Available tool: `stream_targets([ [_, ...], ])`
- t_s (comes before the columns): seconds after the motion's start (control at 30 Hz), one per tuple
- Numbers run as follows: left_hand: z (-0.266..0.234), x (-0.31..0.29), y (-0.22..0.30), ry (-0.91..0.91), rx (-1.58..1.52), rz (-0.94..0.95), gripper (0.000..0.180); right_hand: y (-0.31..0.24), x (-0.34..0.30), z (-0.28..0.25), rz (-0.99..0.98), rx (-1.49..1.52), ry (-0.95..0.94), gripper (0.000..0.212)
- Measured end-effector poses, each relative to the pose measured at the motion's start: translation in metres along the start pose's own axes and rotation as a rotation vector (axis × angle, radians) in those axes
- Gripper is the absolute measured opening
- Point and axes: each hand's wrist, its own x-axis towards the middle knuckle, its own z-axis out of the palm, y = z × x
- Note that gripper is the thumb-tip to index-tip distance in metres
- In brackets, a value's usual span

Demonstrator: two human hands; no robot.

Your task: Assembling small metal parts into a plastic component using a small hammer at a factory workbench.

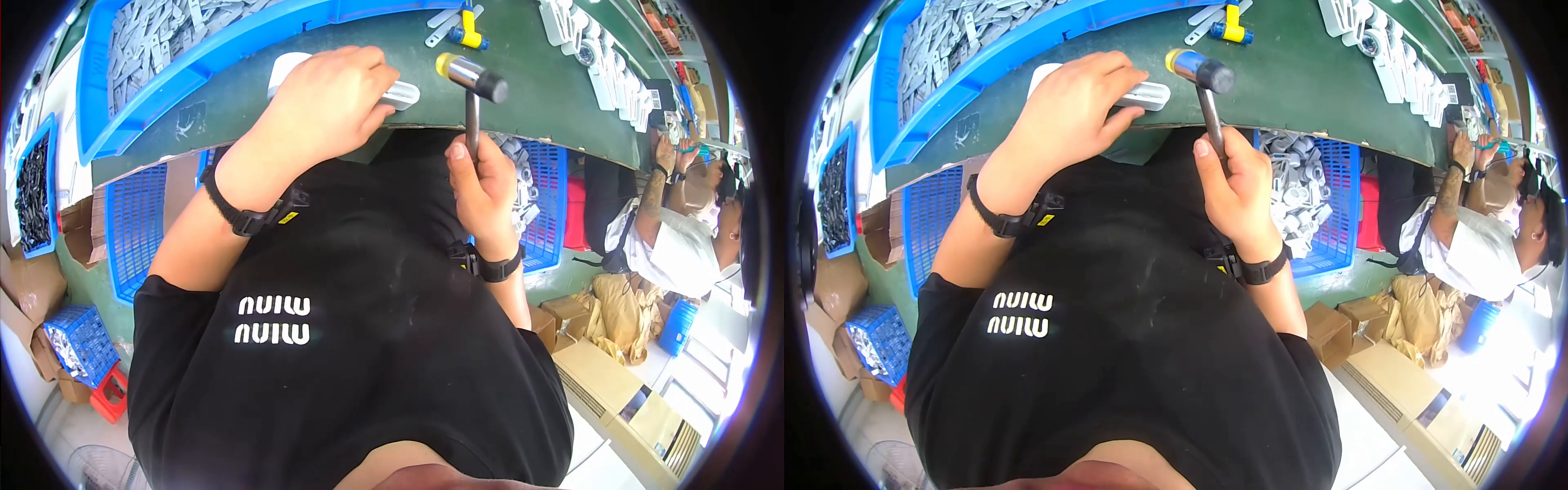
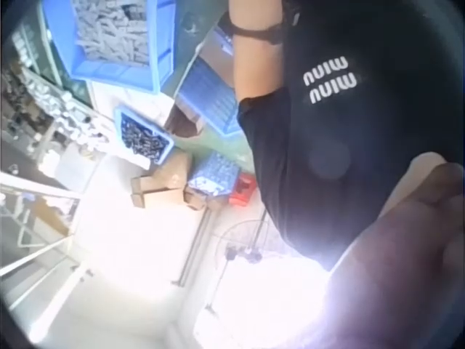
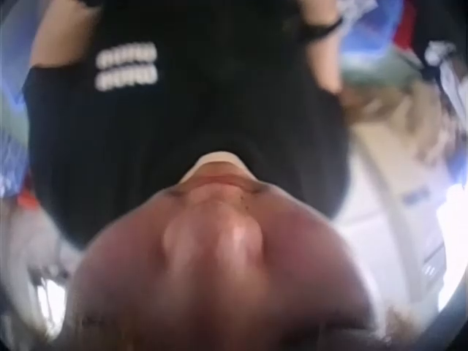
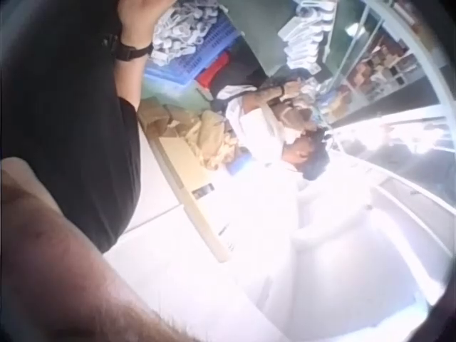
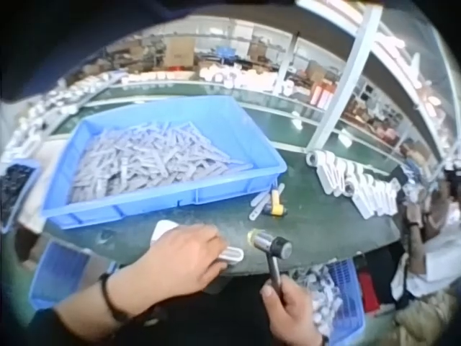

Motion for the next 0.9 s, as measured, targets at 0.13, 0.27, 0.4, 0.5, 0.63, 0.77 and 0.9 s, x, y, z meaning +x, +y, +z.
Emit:
stream_targets([
  [0.13, 0.009, 0.003, -0.005, 0.033, -0.073, -0.015, 0.029, 0.002, 0.01, 0.006, -0.021, -0.03, 0.004, 0.014],
  [0.27, 0.008, 0.003, -0.003, 0.083, -0.08, -0.022, 0.029, 0.006, 0.019, 0.008, 0.027, -0.038, 0.014, 0.013],
  [0.4, -0.005, 0.008, -0.001, 0.1, -0.004, 0.026, 0.031, 0.007, 0.045, 0.016, -0.206, -0.04, 0.106, 0.027],
  [0.5, -0.006, 0.01, -0.002, 0.095, 0.01, 0.062, 0.033, 0.0, 0.066, 0.023, -0.085, 0.113, -0.019, 0.04],
  [0.63, -0.004, 0.014, -0.005, 0.003, 0.034, 0.074, 0.032, -0.009, 0.08, 0.022, 0.081, 0.14, -0.251, 0.035],
  [0.77, -0.007, 0.017, -0.008, -0.148, 0.004, 0.031, 0.032, -0.014, 0.074, 0.022, 0.16, 0.057, -0.267, 0.031],
  [0.9, -0.015, 0.024, -0.013, -0.293, -0.087, -0.023, 0.034, -0.008, 0.067, 0.029, 0.013, -0.018, -0.2, 0.027],
])
